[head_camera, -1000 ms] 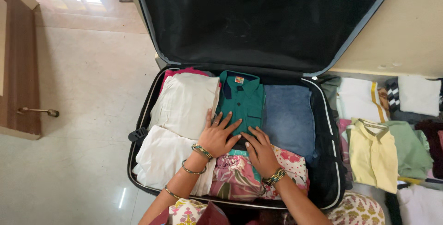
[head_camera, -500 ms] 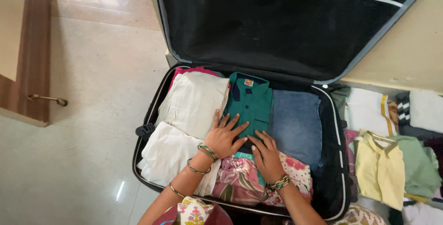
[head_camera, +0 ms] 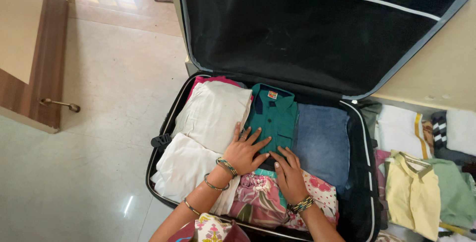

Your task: The person organizes several folded shirts and patterned clothes inside a black suitcase, moving items between the suitcase and a stack on the floor.

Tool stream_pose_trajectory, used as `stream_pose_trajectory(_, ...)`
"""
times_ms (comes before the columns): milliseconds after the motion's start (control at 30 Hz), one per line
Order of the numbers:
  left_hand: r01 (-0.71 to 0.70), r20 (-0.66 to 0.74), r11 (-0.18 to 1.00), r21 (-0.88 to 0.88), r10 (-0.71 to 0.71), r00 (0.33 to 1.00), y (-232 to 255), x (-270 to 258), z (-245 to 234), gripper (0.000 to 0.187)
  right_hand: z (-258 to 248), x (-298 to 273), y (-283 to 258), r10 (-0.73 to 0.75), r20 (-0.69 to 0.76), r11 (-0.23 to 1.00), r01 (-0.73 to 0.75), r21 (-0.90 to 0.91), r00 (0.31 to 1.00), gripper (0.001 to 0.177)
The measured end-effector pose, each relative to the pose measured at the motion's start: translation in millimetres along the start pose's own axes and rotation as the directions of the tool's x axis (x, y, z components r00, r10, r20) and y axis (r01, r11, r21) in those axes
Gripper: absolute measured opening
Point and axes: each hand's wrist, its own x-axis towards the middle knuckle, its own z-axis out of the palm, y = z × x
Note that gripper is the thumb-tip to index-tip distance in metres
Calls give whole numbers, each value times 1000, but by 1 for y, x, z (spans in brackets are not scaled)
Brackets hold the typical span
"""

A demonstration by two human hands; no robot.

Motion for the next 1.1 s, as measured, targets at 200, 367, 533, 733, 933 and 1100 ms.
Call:
stream_pose_trajectory(200,-3,-3,1000,-3,3,1000,0,0,0,55,0,0,-2,20,4,1000,-20,10,1000,40)
stream_pose_trajectory(367,4,1,1000,-18,-4,1000,1,1,-1,55,0,0,-1,27,3,1000,-27,11,1000,40)
stream_pose_trajectory(533,5,4,1000,-20,-5,1000,1,2,-2,55,1,0,-1,35,-1,999,-35,14,999,39)
stream_pose_trajectory(733,1,-1,1000,-17,-1,1000,1,2,-3,55,-2,3,-4,17,-11,1000,-18,-18,1000,37)
stream_pose_trajectory(933,32,28,999,-39,-31,999,4,3,-6,55,-13,38,-31,17,-170,999,-12,31,985,43)
stream_pose_trajectory(1100,56,75,994,-90,-49,996,2,2,-6,52,0,97,-40,-33,-187,991,56,119,982,42)
